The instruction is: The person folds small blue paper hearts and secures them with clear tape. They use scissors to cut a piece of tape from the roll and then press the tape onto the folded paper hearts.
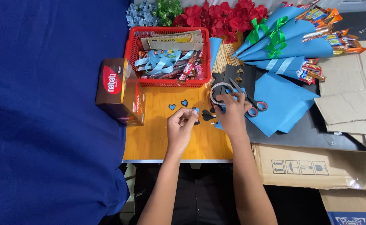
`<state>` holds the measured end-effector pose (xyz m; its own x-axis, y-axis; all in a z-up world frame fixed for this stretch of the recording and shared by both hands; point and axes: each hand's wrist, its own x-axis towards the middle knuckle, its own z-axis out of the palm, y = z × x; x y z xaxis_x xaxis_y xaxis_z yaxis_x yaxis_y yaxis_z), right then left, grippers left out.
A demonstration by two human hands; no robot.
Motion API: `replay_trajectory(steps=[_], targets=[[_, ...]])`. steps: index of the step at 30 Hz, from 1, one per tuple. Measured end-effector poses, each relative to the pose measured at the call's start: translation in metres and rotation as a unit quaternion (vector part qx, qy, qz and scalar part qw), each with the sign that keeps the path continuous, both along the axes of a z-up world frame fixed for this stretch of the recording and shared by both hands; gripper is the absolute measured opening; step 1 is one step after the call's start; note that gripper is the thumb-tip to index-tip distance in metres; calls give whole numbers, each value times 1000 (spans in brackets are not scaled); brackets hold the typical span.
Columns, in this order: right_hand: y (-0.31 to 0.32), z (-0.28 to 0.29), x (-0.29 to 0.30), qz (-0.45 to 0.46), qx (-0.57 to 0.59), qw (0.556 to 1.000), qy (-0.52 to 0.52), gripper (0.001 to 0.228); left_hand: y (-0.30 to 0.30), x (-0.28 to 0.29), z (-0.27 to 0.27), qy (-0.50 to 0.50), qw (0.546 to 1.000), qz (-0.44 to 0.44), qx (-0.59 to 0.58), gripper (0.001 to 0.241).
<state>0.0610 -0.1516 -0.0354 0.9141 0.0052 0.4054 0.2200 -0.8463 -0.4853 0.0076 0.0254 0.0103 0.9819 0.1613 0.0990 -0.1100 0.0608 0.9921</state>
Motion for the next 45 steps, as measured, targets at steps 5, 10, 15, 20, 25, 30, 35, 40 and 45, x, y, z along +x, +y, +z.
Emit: replay_trajectory(steps=[5,10,15,20,25,30,35,40,45], targets=[[-4,6,13,26,11,1000,1,22,1,1,-5,-2,1000,-11,-5,10],[-17,49,1,70,51,996,-17,21,1,0,-8,-4,1000,-26,-8,10],[-25,104,-14,96,301,946,70,18,-1,2,-16,13,999,-50,17,7],[-40,125,-27,102,509,841,151,24,-5,5,-22,23,998,-61,27,9],[-50,138,-41,88,609,766,188,29,-14,2,-24,24,995,-78,48,12],[-55,141,-47,87,622,757,181,28,-19,-1,-13,7,995,-89,54,5],[-49,150,-52,81,625,754,185,31,-20,-4,-5,-34,992,-103,-57,6],[-47,150,-51,65,664,720,190,31,-18,-9,7,-100,970,-170,-142,10],[-49,135,-46,61,700,685,191,28,-19,-13,15,-164,954,-240,-71,12]])
